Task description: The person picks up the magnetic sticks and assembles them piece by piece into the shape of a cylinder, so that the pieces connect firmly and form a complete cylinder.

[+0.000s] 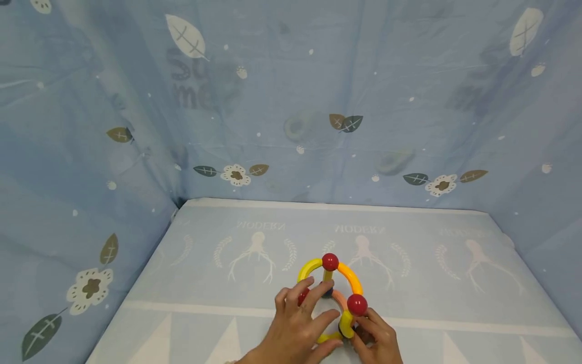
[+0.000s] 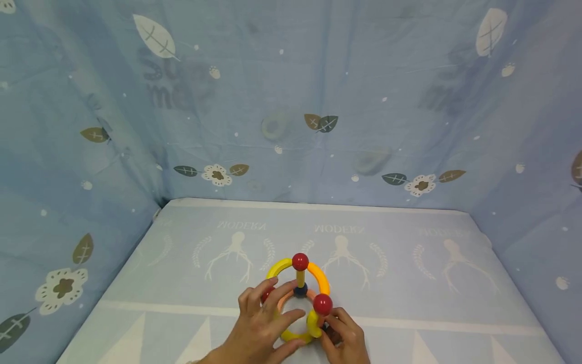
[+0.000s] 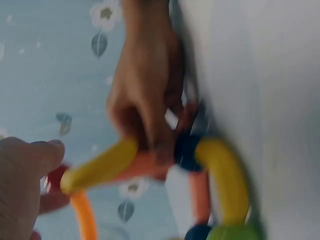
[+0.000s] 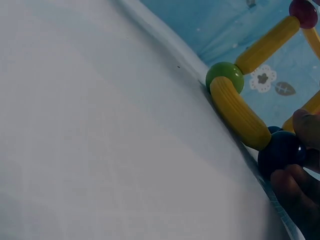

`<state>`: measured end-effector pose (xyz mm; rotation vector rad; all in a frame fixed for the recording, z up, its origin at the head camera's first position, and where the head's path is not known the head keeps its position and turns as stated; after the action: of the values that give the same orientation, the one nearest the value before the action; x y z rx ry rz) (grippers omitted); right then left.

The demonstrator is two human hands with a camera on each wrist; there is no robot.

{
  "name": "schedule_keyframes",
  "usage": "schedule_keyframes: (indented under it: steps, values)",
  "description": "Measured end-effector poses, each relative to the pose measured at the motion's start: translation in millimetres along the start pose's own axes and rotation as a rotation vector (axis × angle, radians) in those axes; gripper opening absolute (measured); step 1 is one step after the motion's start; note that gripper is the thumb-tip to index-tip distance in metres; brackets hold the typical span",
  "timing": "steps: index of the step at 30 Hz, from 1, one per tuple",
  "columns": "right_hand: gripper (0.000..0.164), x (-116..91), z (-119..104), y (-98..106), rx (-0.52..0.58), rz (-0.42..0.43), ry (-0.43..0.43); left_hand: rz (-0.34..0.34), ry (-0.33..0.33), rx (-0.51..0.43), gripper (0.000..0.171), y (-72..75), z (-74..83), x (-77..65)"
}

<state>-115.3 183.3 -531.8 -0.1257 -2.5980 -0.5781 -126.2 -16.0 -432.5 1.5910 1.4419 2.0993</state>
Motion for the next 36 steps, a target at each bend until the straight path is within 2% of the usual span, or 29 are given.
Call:
schedule_keyframes:
  steps: [2, 4, 8, 13, 15, 18, 20, 23, 26, 30, 36]
  values:
    - [0.041, 0, 1, 0, 0.009, 0.013, 0.065, 0.068, 0.039, 0.030, 0.044, -9.3, 10.8, -0.1]
    - [0.041, -1, 3, 1, 0.011, 0.017, 0.103, 0.100, 0.092, 0.058, 0.050, -17.3, 17.8, 1.0]
    - [0.041, -2, 7, 1, 0.016, 0.016, 0.101, 0.092, 0.188, 0.083, 0.052, -28.5, 24.6, 4.8]
    - [0.043, -3, 9, 1, 0.032, 0.018, 0.131, 0.103, 0.221, 0.074, 0.030, -36.7, 27.6, 9.0]
    - [0.042, -2, 7, 0, 0.020, 0.019, 0.093, 0.105, 0.223, 0.074, 0.023, -37.1, 27.0, 9.3]
    - [0.038, -1, 4, -1, -0.004, 0.011, 0.007, 0.110, 0.216, 0.090, 0.022, -34.5, 24.8, 9.5]
    - [0.037, -1, 2, -1, -0.022, 0.007, -0.019, 0.105, 0.210, 0.107, 0.024, -30.1, 23.4, 10.3]
    - [0.037, -1, 2, 0, -0.025, -0.001, -0.016, 0.096, 0.201, 0.129, 0.030, -21.4, 21.6, 12.1]
    - [0.037, 0, 1, -1, -0.014, -0.011, -0.050, 0.096, 0.198, 0.152, 0.041, -12.5, 18.8, 12.8]
    - [0.035, 1, -2, -2, 0.016, -0.029, -0.085, 0.061, 0.194, 0.146, 0.049, -2.4, 12.7, 11.8]
    - [0.036, 1, -5, -1, 0.023, -0.034, -0.075, -0.028, 0.207, 0.103, 0.046, 11.1, 6.7, 12.0]
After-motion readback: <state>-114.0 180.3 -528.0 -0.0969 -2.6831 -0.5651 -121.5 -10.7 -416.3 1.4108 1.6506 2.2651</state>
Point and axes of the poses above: each hand's wrist, its own x-axis towards the middle knuckle, its own y-axis out of the back of the hand, z = x × y, the point moved 2 cm from there along x, towards the middle knuckle
